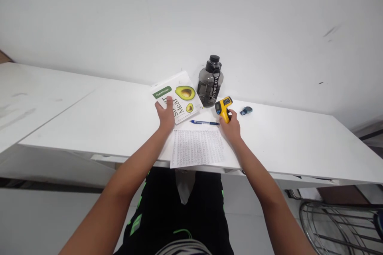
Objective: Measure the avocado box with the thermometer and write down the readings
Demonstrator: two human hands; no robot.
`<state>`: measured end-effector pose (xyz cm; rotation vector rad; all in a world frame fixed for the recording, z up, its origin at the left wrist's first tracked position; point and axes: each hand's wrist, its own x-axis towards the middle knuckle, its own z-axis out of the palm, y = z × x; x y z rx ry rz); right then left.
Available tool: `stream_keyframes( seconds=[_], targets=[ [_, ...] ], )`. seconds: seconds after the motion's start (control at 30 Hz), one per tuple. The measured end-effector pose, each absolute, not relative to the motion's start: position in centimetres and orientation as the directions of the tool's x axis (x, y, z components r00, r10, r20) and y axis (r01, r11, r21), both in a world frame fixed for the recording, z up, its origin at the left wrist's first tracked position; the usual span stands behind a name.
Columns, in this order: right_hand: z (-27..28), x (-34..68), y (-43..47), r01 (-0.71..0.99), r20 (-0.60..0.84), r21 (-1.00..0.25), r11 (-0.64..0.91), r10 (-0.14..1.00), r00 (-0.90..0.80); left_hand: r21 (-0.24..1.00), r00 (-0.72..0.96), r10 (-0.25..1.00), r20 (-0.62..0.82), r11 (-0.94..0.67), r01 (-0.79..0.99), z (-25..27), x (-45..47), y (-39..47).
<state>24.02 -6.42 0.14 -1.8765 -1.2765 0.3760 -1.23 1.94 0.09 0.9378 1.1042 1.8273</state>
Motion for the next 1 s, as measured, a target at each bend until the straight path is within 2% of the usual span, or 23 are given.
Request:
stream_keyframes(
  seconds=[0.13,0.3,0.63,1.0],
  targets=[
    [0.8,24.5,-6.5,0.758,0.186,-0.600,-0.254,0.878,0.441,0.939,-0.447,0.881,0.152,-0.271,-0.214,0.6,-1.0,1.5],
    [1.0,24.4,-6.3,0.829,0.195,-0.482,-0.285,0.887,0.418,0.937,-0.451,0.879,0.153,-0.274,-0.216,0.9,-1.0,1.3],
    [0.2,24.7,-6.0,0.865,0.185,-0.417,-0.281,0.905,0.383,0.943,-0.444,0.882,0.158,-0.268,-0.197,1.3,-0.9,0.9],
    [-0.5,25.1,-5.7,0.896,0.240,-0.379,-0.233,0.910,0.339,0.944,-0.427,0.891,0.152,-0.259,-0.204,1.5,-0.9,0.8]
  ],
)
